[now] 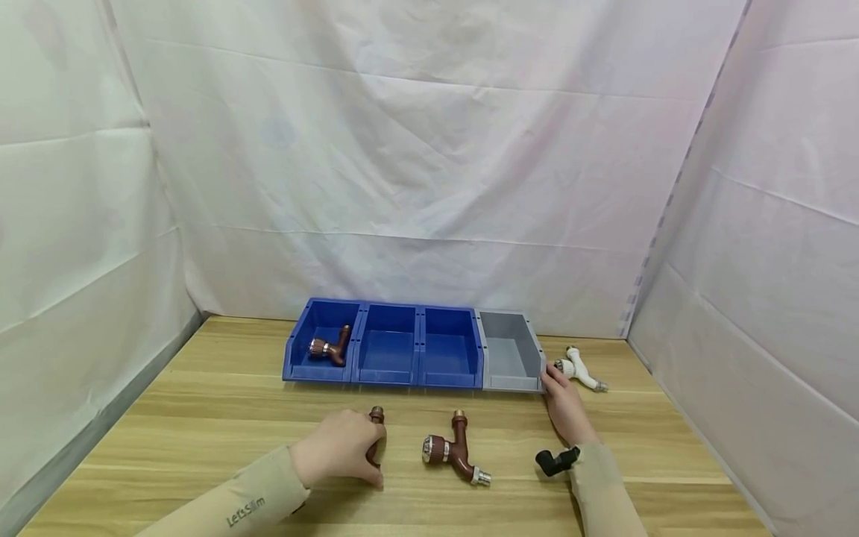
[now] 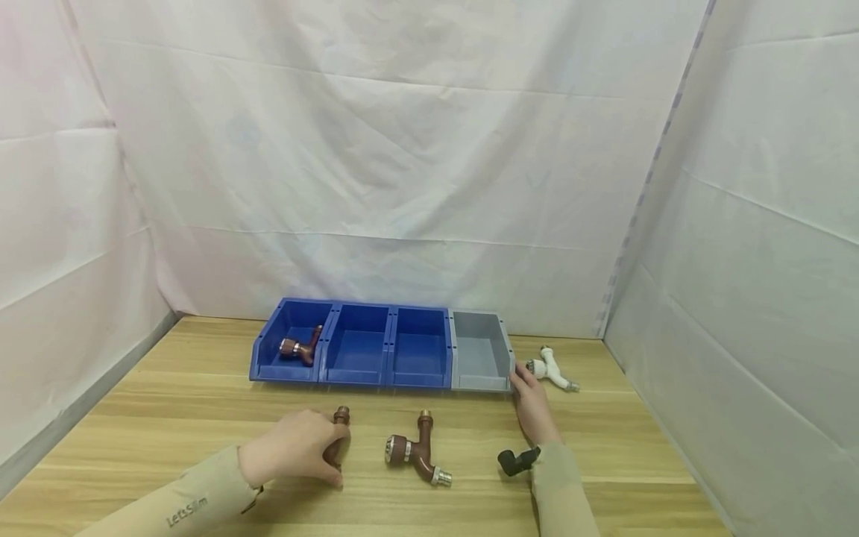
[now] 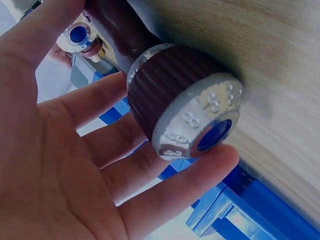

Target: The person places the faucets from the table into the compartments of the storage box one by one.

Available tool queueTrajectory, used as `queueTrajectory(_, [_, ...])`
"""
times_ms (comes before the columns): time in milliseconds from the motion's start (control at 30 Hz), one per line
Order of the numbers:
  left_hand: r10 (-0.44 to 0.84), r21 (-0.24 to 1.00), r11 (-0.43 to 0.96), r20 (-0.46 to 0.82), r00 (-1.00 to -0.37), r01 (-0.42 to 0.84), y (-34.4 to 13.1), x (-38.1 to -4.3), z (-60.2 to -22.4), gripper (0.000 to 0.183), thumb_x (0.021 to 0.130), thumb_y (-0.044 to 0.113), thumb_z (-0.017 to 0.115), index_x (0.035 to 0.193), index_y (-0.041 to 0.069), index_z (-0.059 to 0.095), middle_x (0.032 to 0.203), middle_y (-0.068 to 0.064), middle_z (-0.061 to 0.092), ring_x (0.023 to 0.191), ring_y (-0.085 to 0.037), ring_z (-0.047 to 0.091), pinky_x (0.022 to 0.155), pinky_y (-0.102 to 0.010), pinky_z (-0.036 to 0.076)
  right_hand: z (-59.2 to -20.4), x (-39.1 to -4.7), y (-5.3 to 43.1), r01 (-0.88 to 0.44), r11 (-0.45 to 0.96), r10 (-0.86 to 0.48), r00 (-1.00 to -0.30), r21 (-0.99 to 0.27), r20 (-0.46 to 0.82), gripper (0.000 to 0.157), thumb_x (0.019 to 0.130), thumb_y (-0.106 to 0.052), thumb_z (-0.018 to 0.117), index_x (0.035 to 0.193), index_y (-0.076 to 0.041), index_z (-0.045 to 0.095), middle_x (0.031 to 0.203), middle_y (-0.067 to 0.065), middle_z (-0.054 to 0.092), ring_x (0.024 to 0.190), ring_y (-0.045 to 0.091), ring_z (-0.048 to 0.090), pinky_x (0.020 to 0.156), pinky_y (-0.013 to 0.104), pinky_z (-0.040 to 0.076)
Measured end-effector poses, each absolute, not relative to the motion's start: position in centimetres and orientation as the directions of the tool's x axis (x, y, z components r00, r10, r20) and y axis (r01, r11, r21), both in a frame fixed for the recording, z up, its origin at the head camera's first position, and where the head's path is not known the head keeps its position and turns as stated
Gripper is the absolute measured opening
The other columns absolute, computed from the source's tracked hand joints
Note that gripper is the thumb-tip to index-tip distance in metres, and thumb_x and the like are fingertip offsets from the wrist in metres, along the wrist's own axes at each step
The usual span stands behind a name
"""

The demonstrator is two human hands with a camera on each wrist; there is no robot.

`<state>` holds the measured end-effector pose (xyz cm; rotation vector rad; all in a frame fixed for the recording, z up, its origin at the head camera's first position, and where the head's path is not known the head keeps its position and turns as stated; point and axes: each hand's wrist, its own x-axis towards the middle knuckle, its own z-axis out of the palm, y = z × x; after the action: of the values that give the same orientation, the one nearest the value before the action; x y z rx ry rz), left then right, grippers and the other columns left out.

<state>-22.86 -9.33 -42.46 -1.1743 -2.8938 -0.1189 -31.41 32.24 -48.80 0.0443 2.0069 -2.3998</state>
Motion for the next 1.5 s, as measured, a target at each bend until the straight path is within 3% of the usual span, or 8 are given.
queueTrajectory(467, [0.698,0.063,0.712,0.045,-0.715,0.699,-9.39,-22.66,-42.33,0.046,0.061,0.059,0.082,0.076,0.022,0.059,0.062,0.014,0.045,0.055,-0.008,0.045,0.046,-0.028,0.038,-48.78,-31.25,32.34,0.017,-0.170,-0.001,-1.000,-0.985,-0.017,0.060,0.107,-0.016,0.037,0.154,0.002,0.005,0.161,0.014,0.001,0.147,0.021,0.002,0.117,0.033,0.009])
queueTrajectory(867, [0.707,0.049,0.703,0.056,-0.705,0.710,-9.32,-22.65,-42.41,0.045,0.062,0.057,0.082,0.066,0.025,0.052,0.059,0.015,0.043,0.055,-0.006,0.044,0.047,-0.027,0.037,-49.08,-31.39,32.38,0.037,-0.175,0.008,-0.999,-0.984,-0.039,0.059,0.107,-0.016,0.037,0.154,0.001,0.005,0.161,0.011,0.001,0.147,0.019,0.002,0.117,0.033,0.009])
queueTrajectory(1500, [0.709,0.036,0.704,0.019,-0.705,0.709,-9.30,-22.54,-41.75,0.041,0.062,0.055,0.083,0.075,0.023,0.060,0.065,0.013,0.047,0.060,-0.006,0.048,0.048,-0.028,0.040,-48.73,-31.13,32.32,0.034,-0.178,-0.003,-0.999,-0.983,-0.034,0.060,0.107,-0.015,0.035,0.154,0.001,0.001,0.161,0.013,-0.001,0.146,0.020,0.000,0.117,0.034,0.007])
